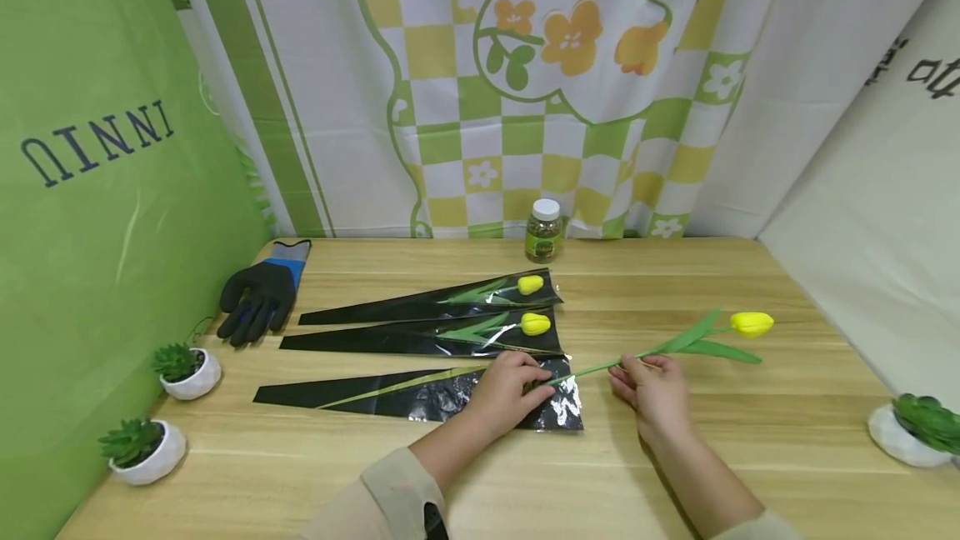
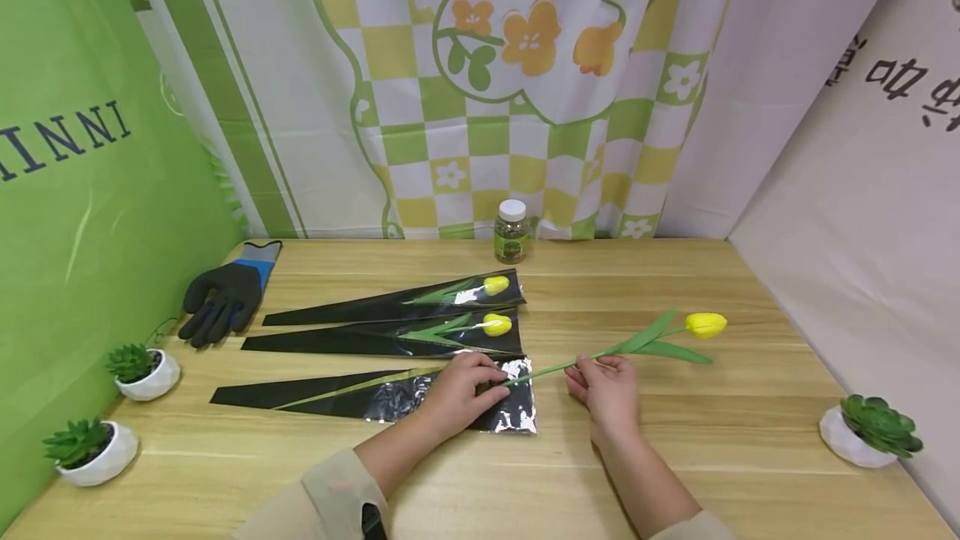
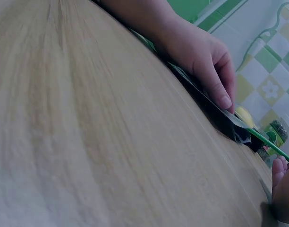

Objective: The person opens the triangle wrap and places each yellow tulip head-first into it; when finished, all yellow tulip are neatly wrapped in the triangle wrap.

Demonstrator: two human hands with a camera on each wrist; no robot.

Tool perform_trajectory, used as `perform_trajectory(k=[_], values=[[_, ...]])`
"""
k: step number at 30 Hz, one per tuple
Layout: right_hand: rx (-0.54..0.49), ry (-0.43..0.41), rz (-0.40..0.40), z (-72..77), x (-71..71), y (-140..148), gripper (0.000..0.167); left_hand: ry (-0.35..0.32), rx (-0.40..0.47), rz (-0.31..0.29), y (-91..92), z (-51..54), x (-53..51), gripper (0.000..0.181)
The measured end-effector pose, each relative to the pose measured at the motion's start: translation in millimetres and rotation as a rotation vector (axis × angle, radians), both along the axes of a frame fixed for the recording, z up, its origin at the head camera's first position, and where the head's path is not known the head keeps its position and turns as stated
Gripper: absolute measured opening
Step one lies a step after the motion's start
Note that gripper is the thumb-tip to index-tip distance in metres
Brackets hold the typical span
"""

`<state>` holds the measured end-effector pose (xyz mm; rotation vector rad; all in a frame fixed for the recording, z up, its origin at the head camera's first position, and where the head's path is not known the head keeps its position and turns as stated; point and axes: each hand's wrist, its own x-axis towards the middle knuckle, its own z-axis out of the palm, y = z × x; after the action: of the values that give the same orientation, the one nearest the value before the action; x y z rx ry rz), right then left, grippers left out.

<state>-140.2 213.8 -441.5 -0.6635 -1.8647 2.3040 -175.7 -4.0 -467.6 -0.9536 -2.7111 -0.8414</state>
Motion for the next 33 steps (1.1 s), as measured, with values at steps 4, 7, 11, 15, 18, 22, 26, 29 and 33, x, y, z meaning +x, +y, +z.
perform_trajectory(k=[4, 7, 11, 15, 18, 22, 26, 29, 33], values=[[-0.030, -0.003, 0.012, -1.0, 0.7, -7, 0.027, 0.011, 0.003, 0.003, 0.3, -1.3, -0.8, 0.023], [-0.048, -0.009, 0.035, -1.7, 1.5, -11, 0.026, 0.005, 0.009, 0.013, 0.5, -1.7, -0.6, 0.022], [-0.048, -0.026, 0.074, -2.3, 3.3, -16, 0.024, 0.001, 0.024, 0.020, 0.9, -0.4, 0.1, 0.021], [-0.038, -0.038, 0.101, -2.2, 4.0, -19, 0.022, 0.009, 0.034, 0.019, 1.2, 0.4, 0.2, 0.020], [-0.032, -0.041, 0.116, -1.6, 4.1, -20, 0.021, 0.022, 0.035, 0.020, 1.1, -0.7, -0.3, 0.019], [-0.030, -0.037, 0.124, -0.8, 4.9, -19, 0.022, 0.039, 0.034, 0.019, 1.2, -2.4, -1.3, 0.017], [-0.029, -0.026, 0.128, -0.8, 5.7, -17, 0.028, 0.058, 0.029, 0.013, 2.0, -3.4, -2.3, 0.016], [-0.027, -0.021, 0.123, -0.5, 6.2, -14, 0.036, 0.066, 0.026, 0.009, 2.5, -3.0, -2.5, 0.016], [-0.012, -0.012, 0.100, 1.4, 7.4, -7, 0.048, 0.057, 0.023, 0.007, 2.8, -0.8, -2.3, 0.015]])
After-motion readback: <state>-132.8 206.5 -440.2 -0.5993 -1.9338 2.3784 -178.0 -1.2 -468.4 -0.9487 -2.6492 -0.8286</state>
